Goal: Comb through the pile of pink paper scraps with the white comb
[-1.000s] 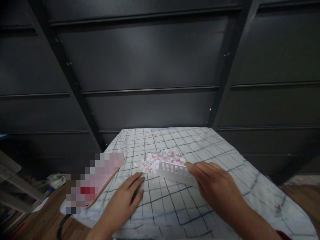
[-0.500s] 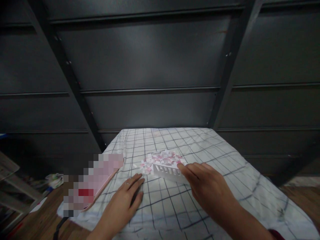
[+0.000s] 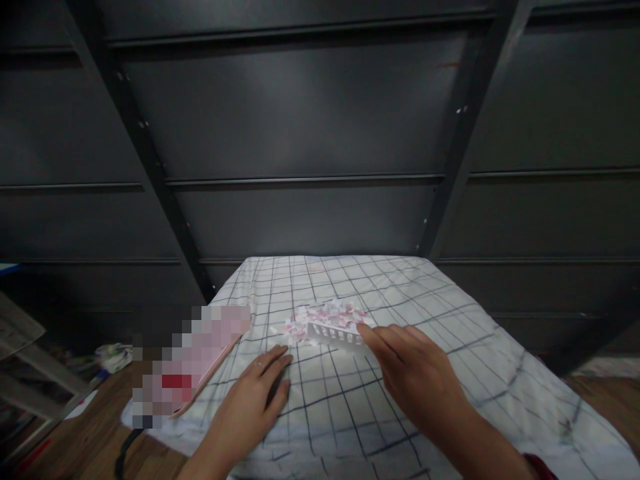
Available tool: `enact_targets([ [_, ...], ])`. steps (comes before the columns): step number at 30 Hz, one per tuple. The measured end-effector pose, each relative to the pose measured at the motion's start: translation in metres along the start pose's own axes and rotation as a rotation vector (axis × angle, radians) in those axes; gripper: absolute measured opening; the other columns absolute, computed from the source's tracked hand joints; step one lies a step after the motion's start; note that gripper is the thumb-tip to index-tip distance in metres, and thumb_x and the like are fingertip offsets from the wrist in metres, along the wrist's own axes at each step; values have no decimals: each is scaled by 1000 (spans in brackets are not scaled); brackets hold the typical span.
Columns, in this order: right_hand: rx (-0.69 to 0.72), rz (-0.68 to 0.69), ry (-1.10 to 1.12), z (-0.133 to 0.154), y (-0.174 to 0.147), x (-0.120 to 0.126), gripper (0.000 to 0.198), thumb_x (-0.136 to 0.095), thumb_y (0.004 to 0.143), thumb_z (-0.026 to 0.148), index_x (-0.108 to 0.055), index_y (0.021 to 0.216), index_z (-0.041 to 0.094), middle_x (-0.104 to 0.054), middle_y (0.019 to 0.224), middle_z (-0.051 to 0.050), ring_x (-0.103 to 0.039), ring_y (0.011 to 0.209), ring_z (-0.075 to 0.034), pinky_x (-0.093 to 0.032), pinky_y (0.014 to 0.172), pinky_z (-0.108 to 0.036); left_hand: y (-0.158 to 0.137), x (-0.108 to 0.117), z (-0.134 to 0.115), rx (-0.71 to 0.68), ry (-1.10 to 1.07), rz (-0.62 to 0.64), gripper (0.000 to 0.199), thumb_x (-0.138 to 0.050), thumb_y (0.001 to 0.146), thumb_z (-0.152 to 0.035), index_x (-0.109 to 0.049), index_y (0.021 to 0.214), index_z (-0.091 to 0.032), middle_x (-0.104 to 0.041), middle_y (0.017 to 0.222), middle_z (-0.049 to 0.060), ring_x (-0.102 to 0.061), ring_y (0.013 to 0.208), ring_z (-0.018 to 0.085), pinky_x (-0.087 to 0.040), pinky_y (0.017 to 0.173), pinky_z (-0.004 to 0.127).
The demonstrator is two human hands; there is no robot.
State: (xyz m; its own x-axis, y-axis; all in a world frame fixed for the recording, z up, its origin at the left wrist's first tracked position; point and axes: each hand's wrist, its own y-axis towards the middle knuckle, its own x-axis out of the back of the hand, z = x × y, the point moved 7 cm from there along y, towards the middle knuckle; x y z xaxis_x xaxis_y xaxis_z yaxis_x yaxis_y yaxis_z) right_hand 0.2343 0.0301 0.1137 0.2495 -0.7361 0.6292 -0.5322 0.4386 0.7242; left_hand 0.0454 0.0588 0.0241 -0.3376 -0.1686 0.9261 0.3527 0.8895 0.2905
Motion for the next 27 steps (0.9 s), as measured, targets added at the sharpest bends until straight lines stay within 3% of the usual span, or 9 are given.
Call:
enact_targets([
  [10,-7,107,-45,10,16,-9,33,-35,72,-3,-59,87,14,-62,63,-1,-53,54,-13,-38,55,-26,0,1,1,12,-30,-20,36,-41,83,-22,-54,116,-15,-52,125,10,-48,115,23,-40,99,43],
  [17,-4,76,25,5,12,5,29,-33,77,2,-58,86,16,-62,63,-1,-50,51,-12,-38,54,-25,-1,2,0,15,-53,-31,35,-42,83,-21,-55,115,-15,-53,124,10,-48,115,23,-40,99,42],
  [27,-75,135,136,-2,-5,-8,27,-34,80,5,-57,88,18,-64,70,-2,-57,61,-13,-43,59,-26,-4,5,1,48,-122,-65,32,-42,83,-20,-58,110,-16,-56,119,9,-52,111,23,-43,96,41],
])
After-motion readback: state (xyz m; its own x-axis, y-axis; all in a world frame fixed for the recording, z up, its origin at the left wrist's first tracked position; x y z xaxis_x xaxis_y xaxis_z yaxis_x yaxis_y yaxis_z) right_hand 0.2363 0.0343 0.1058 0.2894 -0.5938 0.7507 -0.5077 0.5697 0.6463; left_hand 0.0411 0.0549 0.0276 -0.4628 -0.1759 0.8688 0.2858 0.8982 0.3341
